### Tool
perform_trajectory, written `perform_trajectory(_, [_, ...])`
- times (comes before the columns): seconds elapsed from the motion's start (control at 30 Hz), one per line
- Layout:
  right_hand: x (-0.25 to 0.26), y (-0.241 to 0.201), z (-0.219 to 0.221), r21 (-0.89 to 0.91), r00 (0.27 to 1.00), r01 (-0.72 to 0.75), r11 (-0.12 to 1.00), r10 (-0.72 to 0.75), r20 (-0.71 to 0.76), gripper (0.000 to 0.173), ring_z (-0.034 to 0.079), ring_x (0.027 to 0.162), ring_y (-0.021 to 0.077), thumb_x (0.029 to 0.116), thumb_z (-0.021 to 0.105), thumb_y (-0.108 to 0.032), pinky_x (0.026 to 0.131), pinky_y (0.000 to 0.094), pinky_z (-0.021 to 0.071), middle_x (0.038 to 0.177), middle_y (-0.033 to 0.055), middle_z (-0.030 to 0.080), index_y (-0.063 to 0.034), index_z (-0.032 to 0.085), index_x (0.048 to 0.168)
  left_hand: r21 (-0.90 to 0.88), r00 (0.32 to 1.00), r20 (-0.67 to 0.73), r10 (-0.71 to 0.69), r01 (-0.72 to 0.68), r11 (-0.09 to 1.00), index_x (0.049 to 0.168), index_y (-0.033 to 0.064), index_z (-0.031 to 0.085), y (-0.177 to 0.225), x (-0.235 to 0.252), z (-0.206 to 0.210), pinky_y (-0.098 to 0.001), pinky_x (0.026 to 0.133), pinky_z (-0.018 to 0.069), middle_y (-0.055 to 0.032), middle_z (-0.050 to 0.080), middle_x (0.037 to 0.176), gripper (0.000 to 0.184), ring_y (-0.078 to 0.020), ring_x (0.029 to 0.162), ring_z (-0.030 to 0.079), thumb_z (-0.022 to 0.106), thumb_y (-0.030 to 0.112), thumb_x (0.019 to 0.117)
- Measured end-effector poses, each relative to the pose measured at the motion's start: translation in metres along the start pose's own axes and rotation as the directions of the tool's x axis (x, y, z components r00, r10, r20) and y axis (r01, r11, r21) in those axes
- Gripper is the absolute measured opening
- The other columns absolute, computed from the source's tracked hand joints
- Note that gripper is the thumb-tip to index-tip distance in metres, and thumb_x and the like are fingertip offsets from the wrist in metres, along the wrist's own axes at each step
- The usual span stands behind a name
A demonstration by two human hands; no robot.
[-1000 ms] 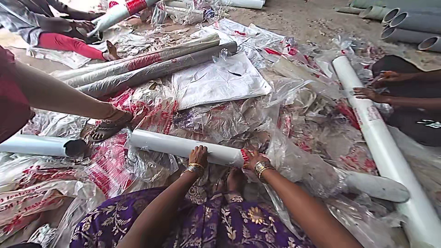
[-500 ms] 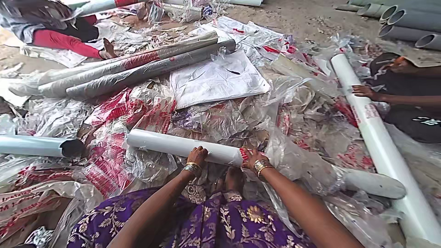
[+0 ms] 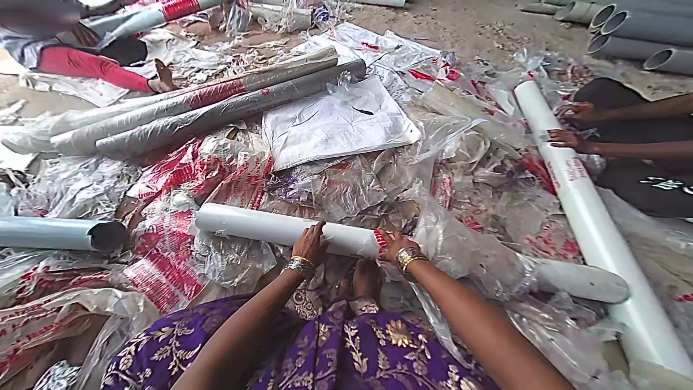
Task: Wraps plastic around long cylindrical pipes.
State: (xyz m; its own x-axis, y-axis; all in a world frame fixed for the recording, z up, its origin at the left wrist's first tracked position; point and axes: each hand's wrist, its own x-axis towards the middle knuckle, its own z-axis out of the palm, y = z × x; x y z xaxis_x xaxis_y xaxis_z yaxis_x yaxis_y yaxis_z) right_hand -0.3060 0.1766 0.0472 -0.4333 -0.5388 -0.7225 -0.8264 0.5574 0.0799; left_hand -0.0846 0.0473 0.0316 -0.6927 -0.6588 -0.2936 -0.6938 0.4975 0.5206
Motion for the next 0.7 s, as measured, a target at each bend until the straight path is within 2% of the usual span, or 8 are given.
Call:
perform_trajectory(0.07, [0.0,0.0,0.0,0.0,1.0,-0.001,1.0,0.001,0.005,0.092,0.054,0.128,0.0562,0.0991,0.063,-0.054,0.1,0.066,0.048,0.166,0.0338,0.019,-0.0286,0.008,0.168,0.059,1.0,0.018,0.017,-0.018,0.998,0.152,0.0049,0.048,0.006,0.004,0.002,-0.0511,0.11,0.0456,-0.0217,0.062,0.137,0.054,-0.0394,0.131,0.057,0.061,0.021,0.1021])
perform_trajectory(0.13, [-0.001,0.0,-0.001,-0.006,1.0,0.0,1.0,0.0,0.004,0.091,0.054,0.128,0.0562,0.0995,0.062,-0.054,0.099,0.0662,0.0481,0.166,0.034,0.019,-0.028,0.008,0.168,0.123,0.999,0.038,0.02,-0.025,0.992,0.137,0.002,0.062,0.01,0.006,0.008,-0.0524,0.108,0.047,-0.023,0.064,0.134,0.035,-0.0402,0.13,0.058,0.055,0.017,0.1052])
perform_trajectory(0.17, [-0.002,0.0,-0.002,-0.008,1.0,0.001,1.0,-0.001,0.003,0.091,0.054,0.127,0.0564,0.0995,0.062,-0.055,0.099,0.0661,0.0484,0.166,0.0341,0.019,-0.0278,0.008,0.168,0.15,0.999,0.05,0.005,-0.012,0.989,0.132,0.0014,0.064,0.012,0.007,0.01,-0.0522,0.108,0.0471,-0.0225,0.064,0.133,0.032,-0.0394,0.131,0.058,0.052,0.015,0.1061])
perform_trajectory(0.3, [-0.002,0.0,-0.001,-0.015,1.0,0.007,1.0,-0.007,0.01,0.092,0.054,0.128,0.0562,0.0997,0.061,-0.055,0.099,0.0659,0.0484,0.166,0.0341,0.018,-0.028,0.006,0.168,0.173,0.989,0.133,-0.07,0.046,0.984,0.126,0.0049,0.069,0.019,0.011,0.004,-0.0539,0.11,0.0407,-0.0178,0.064,0.133,0.03,-0.0349,0.131,0.056,0.054,0.005,0.0996])
perform_trajectory(0.43, [-0.002,0.0,-0.001,-0.005,1.0,0.01,1.0,-0.01,0.004,0.092,0.053,0.128,0.0569,0.0991,0.063,-0.055,0.099,0.0671,0.048,0.165,0.0351,0.019,-0.0274,0.008,0.168,0.087,0.935,0.335,0.117,-0.154,0.984,0.121,0.0038,0.072,-0.002,0.02,-0.007,-0.0631,0.107,0.0406,-0.0214,0.064,0.131,0.026,-0.0409,0.131,0.055,0.056,0.006,0.1005])
perform_trajectory(0.53, [0.0,0.001,0.0,-0.004,1.0,0.008,1.0,-0.008,0.007,0.093,0.053,0.128,0.0573,0.0986,0.063,-0.056,0.099,0.0675,0.0475,0.165,0.0359,0.019,-0.0272,0.008,0.168,0.123,0.879,0.449,0.158,-0.236,0.964,0.122,0.0035,0.071,-0.001,0.024,-0.015,-0.0648,0.107,0.0393,-0.0206,0.064,0.132,0.027,-0.0409,0.132,0.054,0.053,0.011,0.1031])
perform_trajectory(0.6, [0.001,0.001,-0.001,-0.017,1.0,0.003,1.0,-0.003,0.009,0.093,0.053,0.128,0.0567,0.0987,0.063,-0.056,0.099,0.0668,0.0481,0.164,0.0356,0.02,-0.0277,0.008,0.168,0.189,0.898,0.416,0.144,-0.24,0.952,0.12,0.0025,0.07,0.01,0.018,-0.017,-0.0617,0.107,0.0404,-0.0195,0.064,0.132,0.028,-0.0391,0.132,0.054,0.056,0.015,0.1003])
perform_trajectory(0.7, [0.002,0.001,0.0,-0.013,1.0,0.009,1.0,-0.009,0.005,0.093,0.053,0.129,0.0565,0.0986,0.063,-0.056,0.1,0.0666,0.0478,0.165,0.0352,0.021,-0.0268,0.009,0.168,0.152,0.969,0.208,0.135,-0.168,0.974,0.122,-0.0031,0.066,0.017,0.005,-0.007,-0.0531,0.111,0.0416,-0.0225,0.06,0.135,0.034,-0.0384,0.132,0.054,0.058,0.022,0.1017])
